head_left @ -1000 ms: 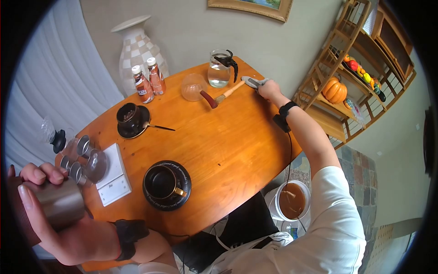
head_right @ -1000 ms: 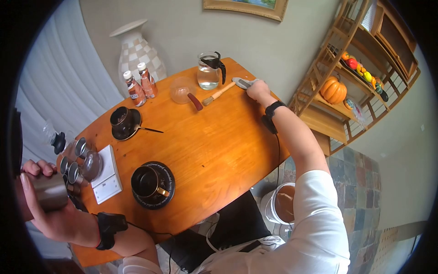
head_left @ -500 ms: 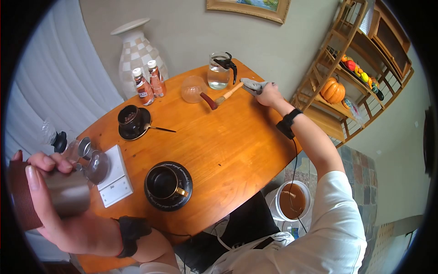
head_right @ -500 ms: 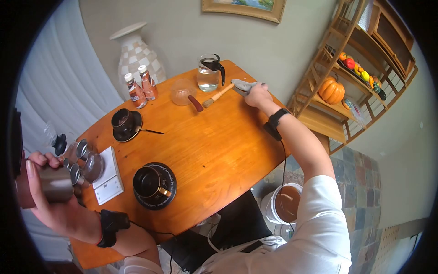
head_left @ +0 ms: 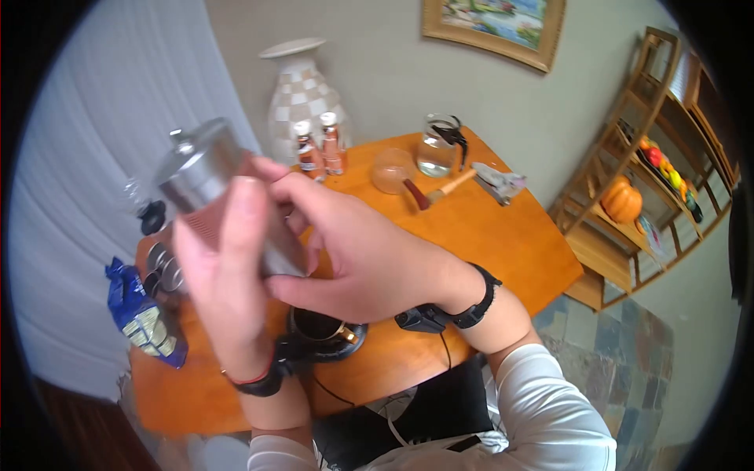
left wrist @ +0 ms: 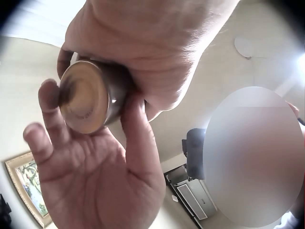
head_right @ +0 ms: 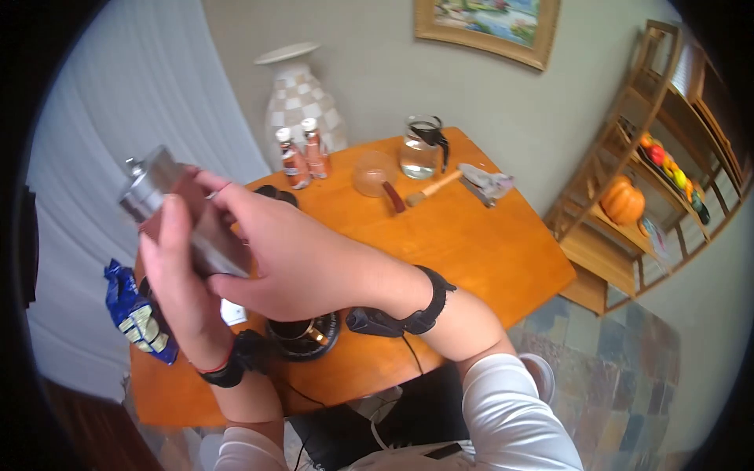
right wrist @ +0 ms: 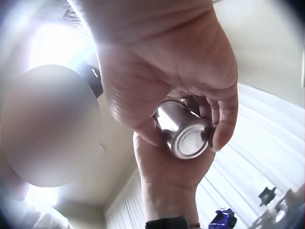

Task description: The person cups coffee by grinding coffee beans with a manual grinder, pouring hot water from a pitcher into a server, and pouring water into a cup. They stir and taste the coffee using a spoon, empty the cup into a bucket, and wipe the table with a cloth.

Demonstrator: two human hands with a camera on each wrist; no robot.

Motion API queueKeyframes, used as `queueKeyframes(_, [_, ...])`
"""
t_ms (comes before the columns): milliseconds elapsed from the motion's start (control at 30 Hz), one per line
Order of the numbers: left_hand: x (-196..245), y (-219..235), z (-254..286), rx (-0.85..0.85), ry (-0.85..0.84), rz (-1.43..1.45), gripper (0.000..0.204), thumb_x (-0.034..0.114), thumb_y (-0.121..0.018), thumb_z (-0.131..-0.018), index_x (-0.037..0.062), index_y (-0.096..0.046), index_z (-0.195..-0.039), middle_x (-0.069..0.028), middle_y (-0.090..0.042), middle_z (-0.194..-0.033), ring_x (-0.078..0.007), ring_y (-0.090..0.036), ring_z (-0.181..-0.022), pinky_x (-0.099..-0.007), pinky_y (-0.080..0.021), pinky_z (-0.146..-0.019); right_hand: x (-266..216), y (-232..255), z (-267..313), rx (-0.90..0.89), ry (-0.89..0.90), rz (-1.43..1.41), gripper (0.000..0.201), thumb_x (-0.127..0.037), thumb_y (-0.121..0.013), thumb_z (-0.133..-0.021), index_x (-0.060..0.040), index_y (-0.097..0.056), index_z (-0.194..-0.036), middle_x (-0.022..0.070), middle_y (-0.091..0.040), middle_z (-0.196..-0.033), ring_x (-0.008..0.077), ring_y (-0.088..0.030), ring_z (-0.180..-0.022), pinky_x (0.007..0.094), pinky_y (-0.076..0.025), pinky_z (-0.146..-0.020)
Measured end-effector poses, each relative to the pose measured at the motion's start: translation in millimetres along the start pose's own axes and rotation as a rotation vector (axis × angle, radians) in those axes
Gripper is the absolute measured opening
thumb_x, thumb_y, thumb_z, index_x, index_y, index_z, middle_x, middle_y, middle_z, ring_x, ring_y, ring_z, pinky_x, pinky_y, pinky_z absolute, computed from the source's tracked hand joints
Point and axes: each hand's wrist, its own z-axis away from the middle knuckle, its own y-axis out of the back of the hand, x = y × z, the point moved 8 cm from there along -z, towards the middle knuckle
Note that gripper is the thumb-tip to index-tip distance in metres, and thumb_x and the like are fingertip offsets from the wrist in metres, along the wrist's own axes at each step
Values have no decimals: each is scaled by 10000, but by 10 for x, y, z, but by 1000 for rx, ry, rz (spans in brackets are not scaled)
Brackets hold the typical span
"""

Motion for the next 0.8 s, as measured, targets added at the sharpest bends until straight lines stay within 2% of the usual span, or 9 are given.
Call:
queueKeyframes(33, [3,-5,-6,1,-31,52,312,152,-660,-991,-35,-575,-1226,-114,-687,-1079,-152,-671,-858,-295,-554,-765,91,-43,-61,10,-72,-181,652,-124,-790,-833,6,-453,-1377,68,-601,-1221,153,-603,-1001,304,-534,-833])
queueKeyframes(67, [31,-21,5,-45,-19,33,376,144,-654,-994,-29,-520,-1299,-120,-682,-1124,-152,-668,-867,-303,-557,-788,157,-75,-77,74,-98,-271,488,-90,-739,-806,9,-514,-1227,92,-650,-995,165,-634,-905,317,-511,-802])
queueKeyframes(167, [35,47,-26,-114,-131,-53,413,106,-707,-933,-37,-513,-1269,-140,-685,-1051,-173,-656,-880,-297,-532,-790,116,-137,-84,4,57,-268,421,-67,-749,-790,7,-555,-1157,63,-654,-960,148,-638,-853,298,-511,-750])
queueKeyframes(300, [56,-9,9,-135,-108,196,357,-30,-700,-841,-28,-516,-1147,-157,-664,-941,-181,-645,-851,-287,-515,-785,356,-354,73,-406,-214,-465,407,-29,-787,-780,-28,-610,-1147,31,-665,-946,109,-621,-866,274,-506,-785])
queueKeyframes(367, [38,-69,26,-165,-73,240,370,-78,-692,-805,-27,-512,-1124,-148,-653,-903,-171,-640,-816,-279,-519,-758,362,-374,125,-346,-295,-661,440,-33,-801,-768,-39,-613,-1165,36,-671,-931,108,-627,-835,276,-510,-766])
queueKeyframes(433, [75,-94,46,-191,-156,29,390,120,-723,-854,10,-475,-1133,-138,-573,-835,-236,-610,-726,-375,-546,-716,309,-308,87,-234,-249,-633,487,-48,-817,-752,-39,-613,-1194,39,-678,-949,136,-644,-872,295,-524,-803])
queueKeyframes(467, [59,-66,45,-172,-178,-31,318,72,-687,-871,22,-478,-1105,-139,-566,-822,-239,-604,-704,-382,-541,-691,336,-332,94,-233,-259,-641,487,-48,-817,-752,-39,-613,-1194,39,-678,-949,136,-644,-872,295,-524,-803])
queueKeyframes(567, [59,-71,58,-139,-226,-75,268,38,-656,-885,27,-487,-1094,-143,-567,-821,-241,-601,-702,-383,-533,-686,394,-285,62,-124,-221,-331,532,-91,-827,-745,-27,-606,-1225,55,-691,-981,173,-663,-888,315,-534,-837])
queueKeyframes(800, [11,-44,71,98,-350,-114,189,-43,-570,-936,27,-518,-1104,-148,-581,-840,-240,-590,-750,-380,-524,-749,359,-89,57,331,-10,99,371,-78,-780,-694,-17,-604,-1015,175,-688,-837,383,-698,-821,414,-553,-670])
